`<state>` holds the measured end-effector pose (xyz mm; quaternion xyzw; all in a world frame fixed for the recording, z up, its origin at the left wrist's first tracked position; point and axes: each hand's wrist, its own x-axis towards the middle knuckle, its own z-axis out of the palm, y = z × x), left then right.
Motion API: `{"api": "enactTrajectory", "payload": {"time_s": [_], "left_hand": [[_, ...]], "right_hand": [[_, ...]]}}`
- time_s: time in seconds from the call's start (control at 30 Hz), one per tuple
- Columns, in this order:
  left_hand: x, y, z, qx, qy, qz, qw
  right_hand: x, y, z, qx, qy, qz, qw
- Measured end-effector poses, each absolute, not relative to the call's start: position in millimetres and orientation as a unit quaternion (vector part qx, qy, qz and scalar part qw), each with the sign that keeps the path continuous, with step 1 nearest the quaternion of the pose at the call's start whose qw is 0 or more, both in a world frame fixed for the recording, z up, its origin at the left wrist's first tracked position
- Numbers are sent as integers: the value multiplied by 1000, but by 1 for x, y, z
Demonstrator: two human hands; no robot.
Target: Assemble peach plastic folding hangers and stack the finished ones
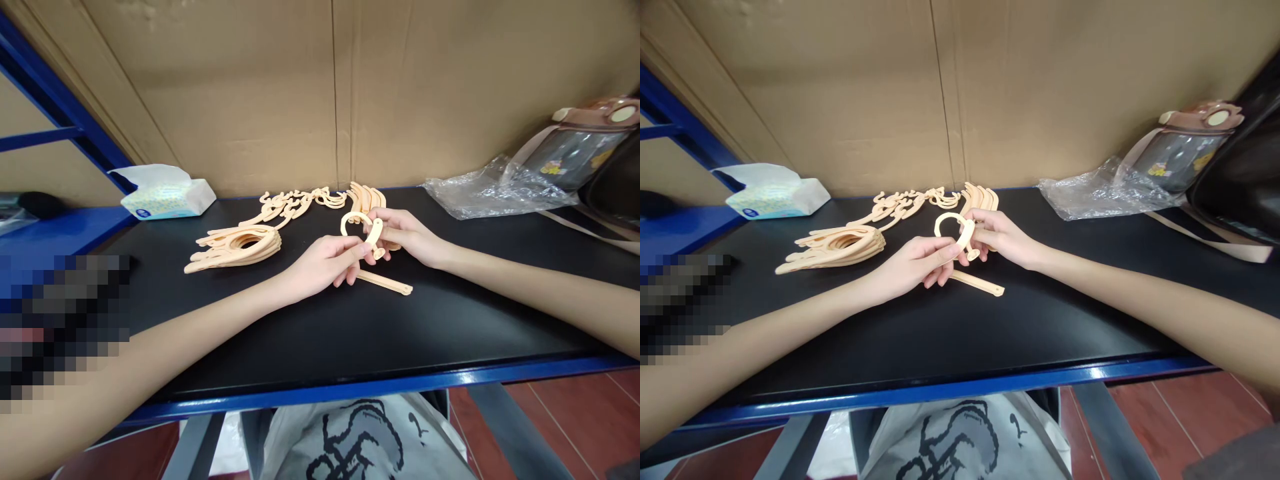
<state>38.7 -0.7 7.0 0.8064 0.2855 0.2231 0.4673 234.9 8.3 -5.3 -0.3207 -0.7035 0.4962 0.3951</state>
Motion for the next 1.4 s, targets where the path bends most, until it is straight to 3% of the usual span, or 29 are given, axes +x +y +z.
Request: {"api": "enactTrajectory", "payload": {"time_s": [1.4], "left_hand": [[38, 0, 5, 798, 287, 232, 475]], "right_hand": [[231, 6, -1, -359, -696, 494, 379]]}}
